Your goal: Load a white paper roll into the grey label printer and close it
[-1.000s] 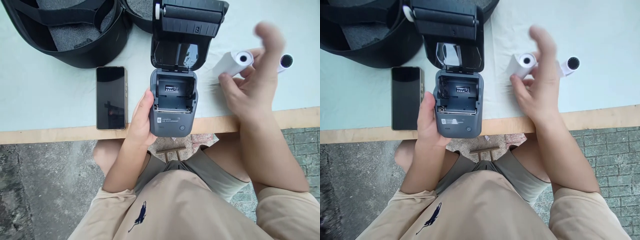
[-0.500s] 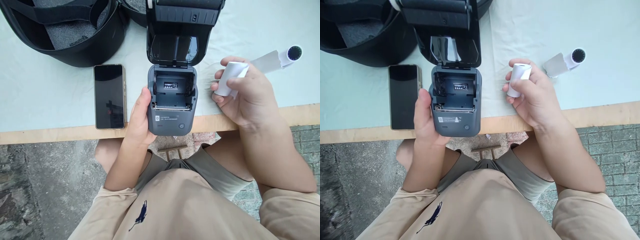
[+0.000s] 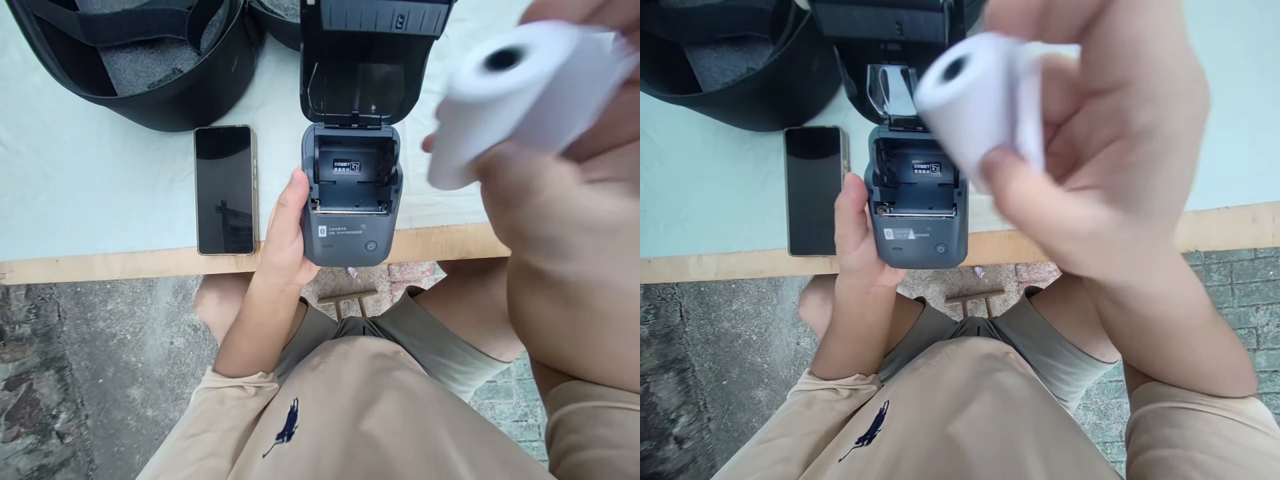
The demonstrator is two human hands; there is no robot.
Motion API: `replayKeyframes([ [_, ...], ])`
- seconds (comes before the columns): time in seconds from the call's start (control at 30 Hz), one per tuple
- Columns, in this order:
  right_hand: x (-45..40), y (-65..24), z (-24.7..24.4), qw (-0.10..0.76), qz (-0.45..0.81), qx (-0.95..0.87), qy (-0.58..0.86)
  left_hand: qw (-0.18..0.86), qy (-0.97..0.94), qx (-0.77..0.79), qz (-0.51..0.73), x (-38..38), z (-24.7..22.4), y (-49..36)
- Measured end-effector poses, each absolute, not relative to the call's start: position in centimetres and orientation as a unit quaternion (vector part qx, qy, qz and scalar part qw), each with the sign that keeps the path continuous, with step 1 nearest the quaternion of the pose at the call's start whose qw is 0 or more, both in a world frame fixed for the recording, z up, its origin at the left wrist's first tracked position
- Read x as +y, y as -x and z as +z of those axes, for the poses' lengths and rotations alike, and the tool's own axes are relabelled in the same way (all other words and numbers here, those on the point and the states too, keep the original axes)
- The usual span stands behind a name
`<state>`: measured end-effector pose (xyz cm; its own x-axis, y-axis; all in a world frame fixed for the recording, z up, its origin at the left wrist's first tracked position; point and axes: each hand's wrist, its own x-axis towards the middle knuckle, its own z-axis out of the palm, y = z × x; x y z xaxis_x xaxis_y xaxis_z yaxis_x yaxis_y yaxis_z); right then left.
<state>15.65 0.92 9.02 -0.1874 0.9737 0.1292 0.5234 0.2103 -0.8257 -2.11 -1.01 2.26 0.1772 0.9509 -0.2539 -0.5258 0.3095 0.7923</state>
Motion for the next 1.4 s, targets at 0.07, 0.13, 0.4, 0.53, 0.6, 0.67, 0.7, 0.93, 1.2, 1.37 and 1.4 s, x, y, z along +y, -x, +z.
replayKeyframes([
  [0.07,1.0,-14.8,9.3,0.312,0.278,-0.773,0.477,0.721,-0.271,0.361,0.526,-1.1,2.2,2.2],
  [0.13,1.3,-14.3,9.1,0.279,0.214,-0.818,0.455,0.730,-0.257,0.346,0.530,-1.1,2.0,2.3],
  [0.4,1.6,-13.5,7.9,0.140,0.063,-0.842,0.517,0.727,-0.247,0.319,0.555,-1.4,1.5,1.7],
  [0.53,1.8,-13.3,7.2,0.184,0.062,-0.863,0.466,0.721,-0.245,0.321,0.563,-1.4,1.6,1.7],
  [0.6,1.8,-13.3,6.8,0.224,0.067,-0.871,0.433,0.727,-0.241,0.316,0.559,-1.3,1.6,1.8],
  [0.67,1.6,-13.3,6.6,0.258,0.069,-0.871,0.413,0.733,-0.234,0.317,0.554,-1.2,1.5,1.9],
  [0.7,1.4,-13.3,6.5,0.272,0.074,-0.871,0.401,0.733,-0.232,0.318,0.554,-1.2,1.4,2.0],
  [0.93,0.7,-13.2,5.7,0.323,0.084,-0.890,0.311,0.718,-0.251,0.350,0.548,-0.8,1.6,2.2],
  [1.2,0.5,-13.3,4.5,0.419,0.158,-0.805,0.389,0.730,-0.292,0.296,0.542,-1.5,1.3,2.7],
  [1.37,0.5,-13.5,4.2,0.369,0.376,-0.708,0.470,0.714,-0.310,0.318,0.541,-1.5,1.0,2.8],
  [1.4,0.5,-13.5,4.1,0.359,0.418,-0.696,0.461,0.714,-0.310,0.324,0.538,-1.5,1.0,2.8],
])
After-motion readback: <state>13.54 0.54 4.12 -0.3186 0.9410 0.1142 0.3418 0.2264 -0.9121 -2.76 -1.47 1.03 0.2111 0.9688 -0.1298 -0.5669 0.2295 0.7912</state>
